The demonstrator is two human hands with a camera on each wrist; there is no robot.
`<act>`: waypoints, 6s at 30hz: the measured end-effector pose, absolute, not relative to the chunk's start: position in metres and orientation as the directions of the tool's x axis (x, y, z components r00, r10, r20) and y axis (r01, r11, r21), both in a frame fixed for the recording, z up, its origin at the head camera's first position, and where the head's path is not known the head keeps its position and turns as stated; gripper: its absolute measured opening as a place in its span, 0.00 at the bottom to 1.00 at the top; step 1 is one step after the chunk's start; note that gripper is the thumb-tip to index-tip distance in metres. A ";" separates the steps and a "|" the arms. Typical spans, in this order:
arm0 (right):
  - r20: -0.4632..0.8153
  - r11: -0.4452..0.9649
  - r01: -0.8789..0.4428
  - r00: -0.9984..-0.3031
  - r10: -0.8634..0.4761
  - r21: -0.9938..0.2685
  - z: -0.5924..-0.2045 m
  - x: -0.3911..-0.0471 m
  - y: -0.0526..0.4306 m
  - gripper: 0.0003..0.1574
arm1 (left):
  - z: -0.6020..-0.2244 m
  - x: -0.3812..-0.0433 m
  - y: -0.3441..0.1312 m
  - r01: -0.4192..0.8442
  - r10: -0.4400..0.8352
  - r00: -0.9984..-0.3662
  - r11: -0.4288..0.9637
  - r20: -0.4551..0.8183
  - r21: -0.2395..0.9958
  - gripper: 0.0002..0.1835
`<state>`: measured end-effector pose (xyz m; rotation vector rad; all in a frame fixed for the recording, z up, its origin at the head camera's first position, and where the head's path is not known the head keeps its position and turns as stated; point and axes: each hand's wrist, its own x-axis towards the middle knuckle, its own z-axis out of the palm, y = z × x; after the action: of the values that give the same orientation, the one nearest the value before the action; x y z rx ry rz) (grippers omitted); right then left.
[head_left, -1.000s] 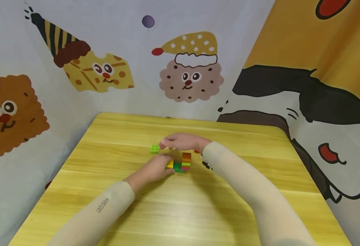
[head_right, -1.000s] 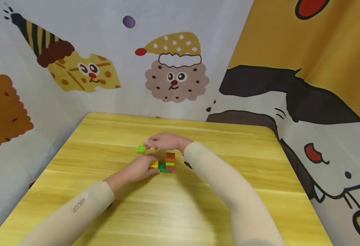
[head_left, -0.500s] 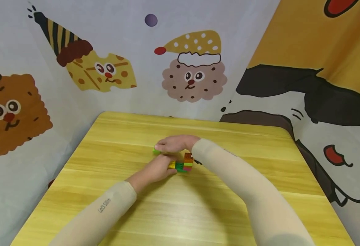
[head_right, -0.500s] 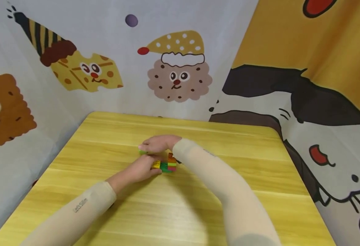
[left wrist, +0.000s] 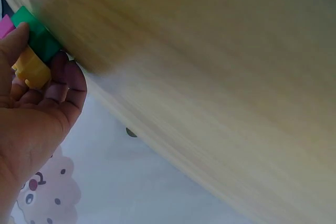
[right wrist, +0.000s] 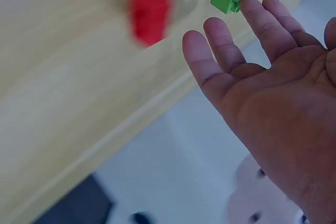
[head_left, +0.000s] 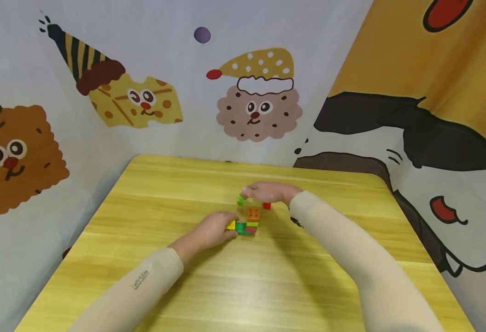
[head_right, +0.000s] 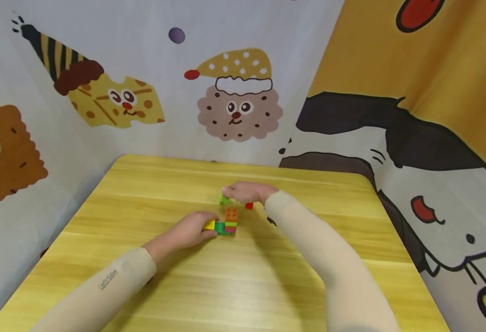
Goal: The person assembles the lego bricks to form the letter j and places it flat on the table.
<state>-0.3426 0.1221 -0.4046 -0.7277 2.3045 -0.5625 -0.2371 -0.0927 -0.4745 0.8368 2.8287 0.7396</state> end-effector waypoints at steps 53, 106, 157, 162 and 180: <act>0.193 0.539 -0.624 -0.736 -0.649 -0.566 -0.398 -0.251 0.154 0.25 | -0.482 -0.240 -0.093 0.491 0.535 -0.844 0.731 0.049 0.474 0.23; -0.154 0.159 0.107 -0.936 -0.316 -0.981 -0.445 -0.239 0.130 0.33 | -0.481 -0.238 -0.093 0.487 0.527 -0.848 0.730 0.060 0.480 0.23; 0.202 0.360 -0.379 -0.874 -0.442 -0.852 -0.446 -0.235 0.153 0.35 | -0.478 -0.230 -0.094 0.458 0.487 -0.872 0.775 0.051 0.436 0.35; 0.231 0.358 -0.397 -0.875 -0.426 -0.845 -0.450 -0.240 0.153 0.30 | -0.476 -0.229 -0.096 0.457 0.486 -0.872 0.776 0.049 0.434 0.35; -0.075 0.631 -0.120 -0.959 -0.274 -0.766 -0.474 -0.265 0.141 0.27 | -0.472 -0.222 -0.094 0.561 0.591 -0.806 0.743 0.034 0.366 0.30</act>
<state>-0.2653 0.1409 -0.4736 -0.3254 2.6675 -1.2322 -0.2224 -0.0936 -0.4722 0.9447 2.8543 0.5577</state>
